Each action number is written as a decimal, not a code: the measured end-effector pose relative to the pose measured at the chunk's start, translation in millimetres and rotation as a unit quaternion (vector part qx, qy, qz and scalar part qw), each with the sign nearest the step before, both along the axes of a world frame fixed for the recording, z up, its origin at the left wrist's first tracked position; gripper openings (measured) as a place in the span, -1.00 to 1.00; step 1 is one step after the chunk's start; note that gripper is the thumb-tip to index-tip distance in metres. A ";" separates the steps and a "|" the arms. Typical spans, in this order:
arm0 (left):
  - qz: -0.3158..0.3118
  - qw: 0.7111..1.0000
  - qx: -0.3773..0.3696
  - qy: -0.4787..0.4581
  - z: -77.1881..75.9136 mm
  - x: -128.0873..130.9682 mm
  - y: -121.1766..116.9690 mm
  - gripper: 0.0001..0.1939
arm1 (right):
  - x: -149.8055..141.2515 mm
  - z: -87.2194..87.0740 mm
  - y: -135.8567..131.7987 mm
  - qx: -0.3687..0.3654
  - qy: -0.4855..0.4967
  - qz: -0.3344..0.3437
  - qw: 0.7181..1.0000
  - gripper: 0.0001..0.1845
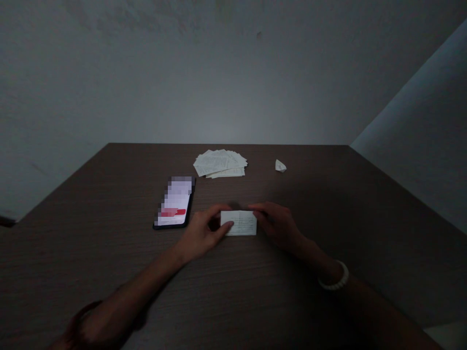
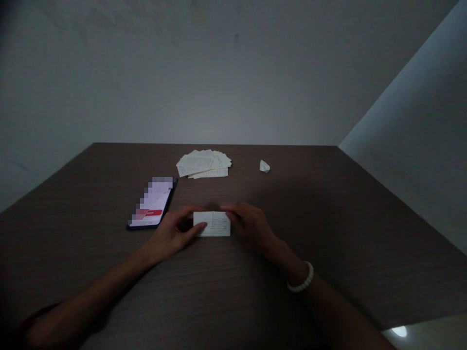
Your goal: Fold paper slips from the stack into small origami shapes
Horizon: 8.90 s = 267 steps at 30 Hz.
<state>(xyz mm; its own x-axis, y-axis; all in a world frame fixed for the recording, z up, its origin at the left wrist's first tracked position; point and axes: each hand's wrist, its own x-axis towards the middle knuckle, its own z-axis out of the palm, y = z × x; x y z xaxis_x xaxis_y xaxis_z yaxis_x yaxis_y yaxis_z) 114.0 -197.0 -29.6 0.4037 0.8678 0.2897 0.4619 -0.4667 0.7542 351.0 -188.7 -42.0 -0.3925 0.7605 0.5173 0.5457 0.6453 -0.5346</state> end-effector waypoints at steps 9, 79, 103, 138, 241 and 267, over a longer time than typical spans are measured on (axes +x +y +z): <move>-0.026 0.994 0.034 0.104 -0.4 -0.7 -1.7 -0.66 | -1.0 -11.4 4.0 -0.076 -0.003 -0.027 0.997 -0.74; -0.020 0.991 -0.123 -0.043 11.8 8.6 -7.7 -0.77 | -22.9 7.6 -11.0 -0.328 0.270 0.020 0.905 -0.82; -0.058 0.996 -0.066 -0.015 14.5 12.9 -9.9 -0.80 | -22.9 14.7 -12.1 -0.139 0.058 0.107 0.983 -0.93; -0.083 0.923 0.191 0.323 6.7 -1.3 -4.5 -0.67 | -11.3 11.8 -8.2 0.019 -0.242 0.051 0.969 -0.77; -0.148 0.932 0.222 0.246 1.3 -4.8 -3.7 -0.72 | 4.6 9.1 -19.6 0.081 -0.223 0.060 0.970 -0.76; -0.129 0.915 0.275 0.264 8.8 -6.4 -7.0 -0.75 | -6.1 19.1 -13.2 0.000 -0.257 0.021 0.966 -0.62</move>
